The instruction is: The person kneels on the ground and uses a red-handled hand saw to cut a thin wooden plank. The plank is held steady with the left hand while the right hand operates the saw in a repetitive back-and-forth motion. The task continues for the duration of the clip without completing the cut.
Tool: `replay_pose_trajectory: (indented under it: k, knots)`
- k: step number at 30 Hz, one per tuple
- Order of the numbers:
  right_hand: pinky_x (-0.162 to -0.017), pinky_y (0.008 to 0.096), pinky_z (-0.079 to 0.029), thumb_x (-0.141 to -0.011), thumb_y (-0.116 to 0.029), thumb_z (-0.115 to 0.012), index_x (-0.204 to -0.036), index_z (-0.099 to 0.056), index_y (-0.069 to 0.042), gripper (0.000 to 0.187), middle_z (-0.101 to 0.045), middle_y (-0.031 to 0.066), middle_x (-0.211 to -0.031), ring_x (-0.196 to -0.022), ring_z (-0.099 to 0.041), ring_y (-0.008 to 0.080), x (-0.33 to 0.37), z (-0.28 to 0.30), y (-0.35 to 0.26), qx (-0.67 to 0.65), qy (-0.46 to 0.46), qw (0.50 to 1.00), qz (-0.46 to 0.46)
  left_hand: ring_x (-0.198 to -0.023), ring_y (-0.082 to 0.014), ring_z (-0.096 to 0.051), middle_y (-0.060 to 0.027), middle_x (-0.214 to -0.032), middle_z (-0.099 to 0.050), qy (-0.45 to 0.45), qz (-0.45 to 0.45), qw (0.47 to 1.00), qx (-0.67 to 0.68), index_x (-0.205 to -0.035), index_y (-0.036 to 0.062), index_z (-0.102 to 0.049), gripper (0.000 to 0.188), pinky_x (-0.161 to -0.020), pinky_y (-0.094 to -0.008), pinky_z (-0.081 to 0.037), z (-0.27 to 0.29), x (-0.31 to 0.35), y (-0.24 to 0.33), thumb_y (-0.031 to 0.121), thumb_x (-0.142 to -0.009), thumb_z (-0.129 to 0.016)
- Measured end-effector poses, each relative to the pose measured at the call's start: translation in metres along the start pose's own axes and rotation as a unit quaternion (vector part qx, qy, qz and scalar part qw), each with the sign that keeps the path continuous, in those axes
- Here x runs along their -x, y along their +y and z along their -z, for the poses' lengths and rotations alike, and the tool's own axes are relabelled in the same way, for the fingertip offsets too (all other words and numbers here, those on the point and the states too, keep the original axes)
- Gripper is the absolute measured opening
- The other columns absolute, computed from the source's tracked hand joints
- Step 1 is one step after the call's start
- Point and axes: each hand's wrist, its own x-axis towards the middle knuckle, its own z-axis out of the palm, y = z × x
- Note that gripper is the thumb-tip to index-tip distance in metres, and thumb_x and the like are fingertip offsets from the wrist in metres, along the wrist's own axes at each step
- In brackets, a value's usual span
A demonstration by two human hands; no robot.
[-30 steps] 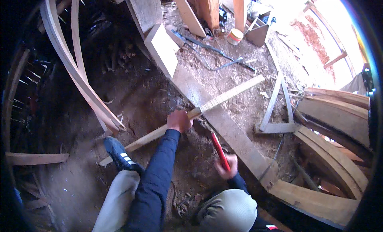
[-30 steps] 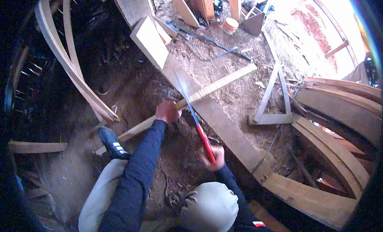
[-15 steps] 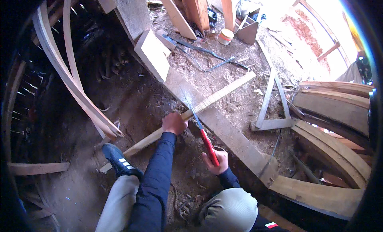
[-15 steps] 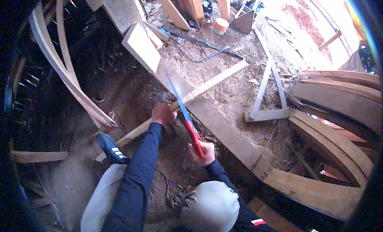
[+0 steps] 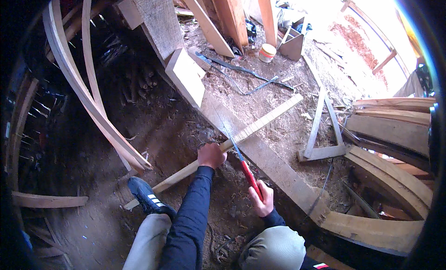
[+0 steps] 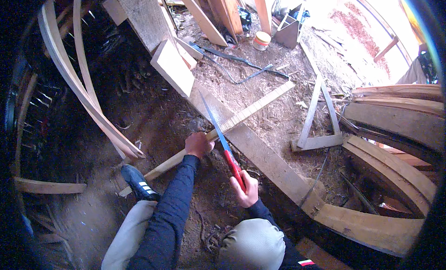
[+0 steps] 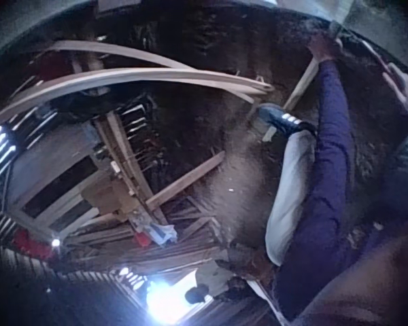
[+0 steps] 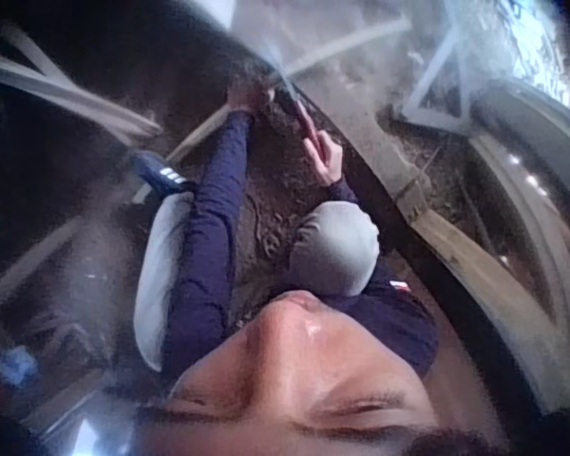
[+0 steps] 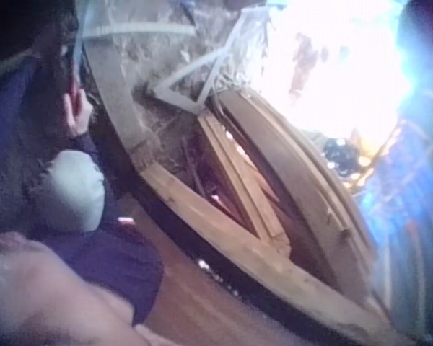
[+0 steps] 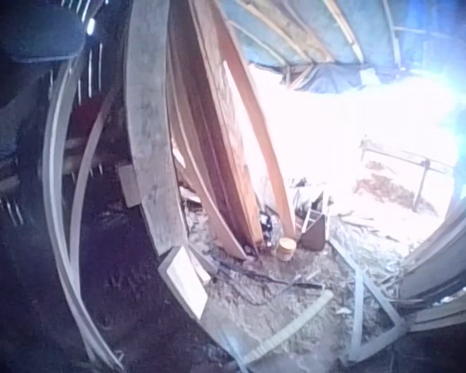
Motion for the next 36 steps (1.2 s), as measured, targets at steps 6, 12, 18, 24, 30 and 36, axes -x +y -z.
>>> replay_pose_trajectory:
  k: [6, 12, 18, 24, 30, 36]
  knots:
    - [-0.053, 0.0288, -0.044, -0.077, -0.023, -0.077, -0.090, -0.059, -0.002, 0.030, -0.055, 0.0073, -0.064, -0.055, -0.055, 0.0169, -0.001, -0.001, 0.013, 0.033, 0.032, 0.995, 0.093, -0.081, -0.0351, -0.069, -0.0173, -0.086, -0.070, -0.012, -0.014, 1.000, 0.006, -0.088, 0.0107, -0.074, 0.034, -0.075, -0.0459, -0.056, -0.001, -0.003, -0.005, 0.041, -0.073, -0.069]
    - [-0.049, 0.0321, -0.047, -0.077, -0.019, -0.079, -0.080, -0.058, -0.005, 0.025, -0.059, 0.0113, -0.061, -0.050, -0.060, 0.0254, 0.003, -0.027, 0.024, 0.113, 0.154, 0.977, 0.093, -0.081, -0.0336, -0.069, -0.0156, -0.084, -0.070, -0.003, -0.009, 1.000, 0.021, -0.081, 0.0085, -0.073, 0.035, -0.075, -0.0434, -0.057, -0.001, 0.000, 0.000, 0.042, -0.071, -0.072]
    - [-0.051, 0.0334, -0.048, -0.078, -0.021, -0.079, -0.079, -0.060, -0.005, 0.025, -0.058, 0.0121, -0.060, -0.050, -0.060, 0.0273, 0.001, -0.024, 0.028, 0.079, 0.127, 0.979, 0.136, -0.082, -0.0348, -0.069, -0.0166, -0.086, -0.070, -0.005, 0.004, 1.000, 0.011, -0.085, 0.0090, -0.073, 0.036, -0.075, -0.0442, -0.056, 0.001, 0.003, -0.003, 0.042, -0.072, -0.071]
    - [-0.047, 0.0324, -0.040, -0.083, -0.017, -0.069, -0.073, -0.057, -0.004, 0.021, -0.047, 0.0103, -0.055, -0.045, -0.049, 0.0209, 0.002, -0.015, 0.024, 0.057, 0.061, 0.995, 0.050, -0.081, -0.0354, -0.069, -0.0179, -0.086, -0.070, -0.008, -0.009, 1.000, 0.009, -0.088, 0.0108, -0.073, 0.034, -0.075, -0.0450, -0.056, 0.001, 0.003, 0.000, 0.041, -0.073, -0.070]
    - [-0.045, 0.0301, -0.039, -0.078, -0.009, -0.066, -0.074, -0.063, -0.004, 0.007, -0.046, 0.0071, -0.052, -0.042, -0.047, 0.0144, 0.045, 0.013, 0.037, 0.067, 0.067, 0.995, 0.021, -0.081, -0.0341, -0.069, -0.0175, -0.087, -0.070, -0.002, -0.013, 1.000, 0.019, -0.085, 0.0093, -0.073, 0.029, -0.077, -0.0444, -0.056, 0.002, 0.001, 0.001, 0.036, -0.074, -0.069]
    - [-0.042, 0.0308, -0.034, -0.076, -0.009, -0.068, -0.061, -0.055, -0.004, 0.021, -0.045, 0.0068, -0.049, -0.040, -0.045, 0.0154, 0.028, 0.025, 0.056, 0.033, 0.115, 0.993, 0.009, -0.082, -0.0353, -0.069, -0.0185, -0.084, -0.070, 0.001, -0.001, 0.999, 0.035, -0.086, 0.0089, -0.073, 0.028, -0.077, -0.0431, -0.056, 0.007, 0.000, -0.004, 0.034, -0.075, -0.068]
